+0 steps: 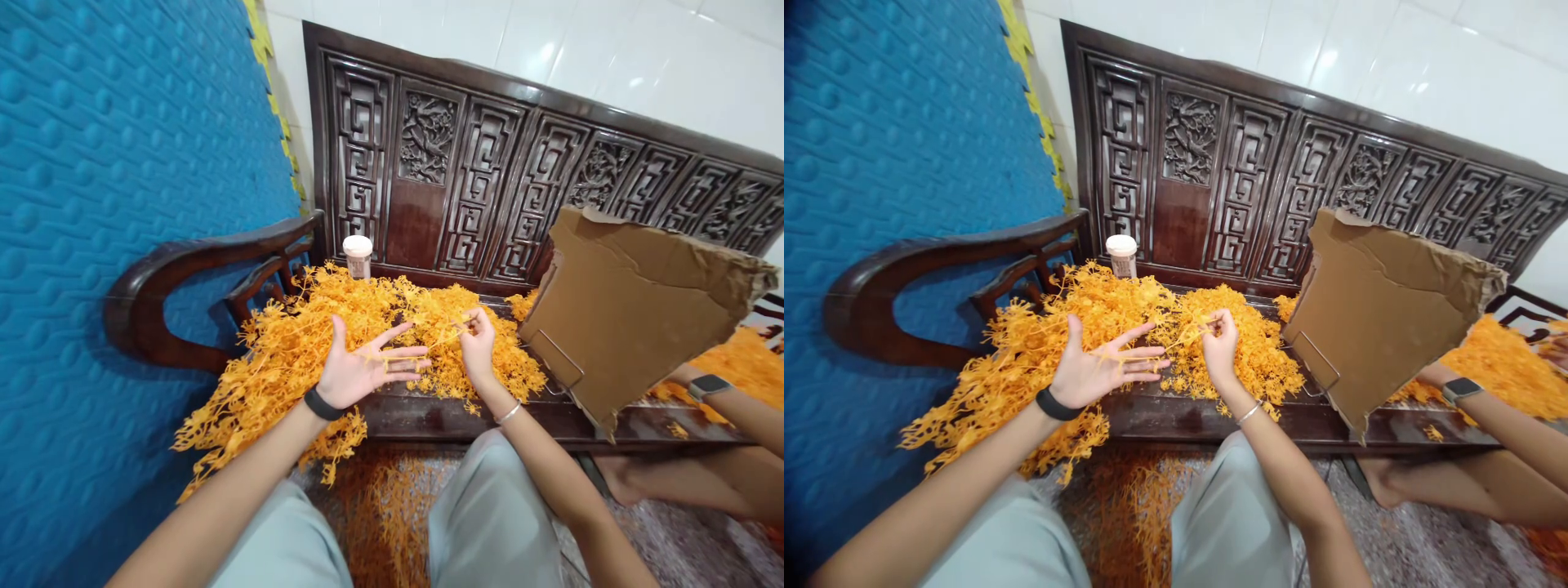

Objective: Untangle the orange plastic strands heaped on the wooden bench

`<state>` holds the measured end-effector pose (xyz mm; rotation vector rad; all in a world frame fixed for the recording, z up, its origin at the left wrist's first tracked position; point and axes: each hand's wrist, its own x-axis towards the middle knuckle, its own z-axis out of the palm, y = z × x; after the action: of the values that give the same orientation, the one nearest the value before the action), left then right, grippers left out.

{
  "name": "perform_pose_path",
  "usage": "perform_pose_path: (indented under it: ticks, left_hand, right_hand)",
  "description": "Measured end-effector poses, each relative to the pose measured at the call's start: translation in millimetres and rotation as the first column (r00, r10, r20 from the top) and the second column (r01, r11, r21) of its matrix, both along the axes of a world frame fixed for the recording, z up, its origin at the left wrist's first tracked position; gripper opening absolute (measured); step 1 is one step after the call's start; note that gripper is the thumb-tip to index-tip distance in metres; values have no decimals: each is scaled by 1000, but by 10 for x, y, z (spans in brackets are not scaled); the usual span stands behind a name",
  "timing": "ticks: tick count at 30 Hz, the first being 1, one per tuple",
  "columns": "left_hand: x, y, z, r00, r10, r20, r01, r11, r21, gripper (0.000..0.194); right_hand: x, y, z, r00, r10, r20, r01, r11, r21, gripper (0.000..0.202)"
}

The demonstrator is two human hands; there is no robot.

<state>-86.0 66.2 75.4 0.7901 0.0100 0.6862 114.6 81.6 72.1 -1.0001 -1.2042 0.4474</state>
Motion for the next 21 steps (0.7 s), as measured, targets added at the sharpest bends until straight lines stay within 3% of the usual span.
perform_pose_path:
  ticks: [4, 9, 13, 17, 21]
  left_hand:
    - [36, -22, -21, 990, -61, -124, 77, 989, 127, 104]
    - [179, -125, -98, 900, 43, -434, 123, 930, 346, 66]
    - [274, -172, -139, 908, 26, -419, 119, 941, 317, 71]
    - [291, -145, -137, 922, 1, -387, 117, 953, 279, 76]
    - [292, -116, -143, 934, -67, -350, 127, 980, 152, 79]
  right_hand:
    - [3, 16, -17, 1000, -22, 1, 22, 1000, -2, 16]
    - [24, -28, 6, 988, -11, 157, 5, 999, 33, 19]
    - [50, -62, 17, 931, -78, 356, 31, 991, 134, 17]
    - [86, -66, 36, 792, -143, 593, -37, 959, 280, 14]
    - [95, -72, 62, 643, -224, 732, -107, 920, 376, 13]
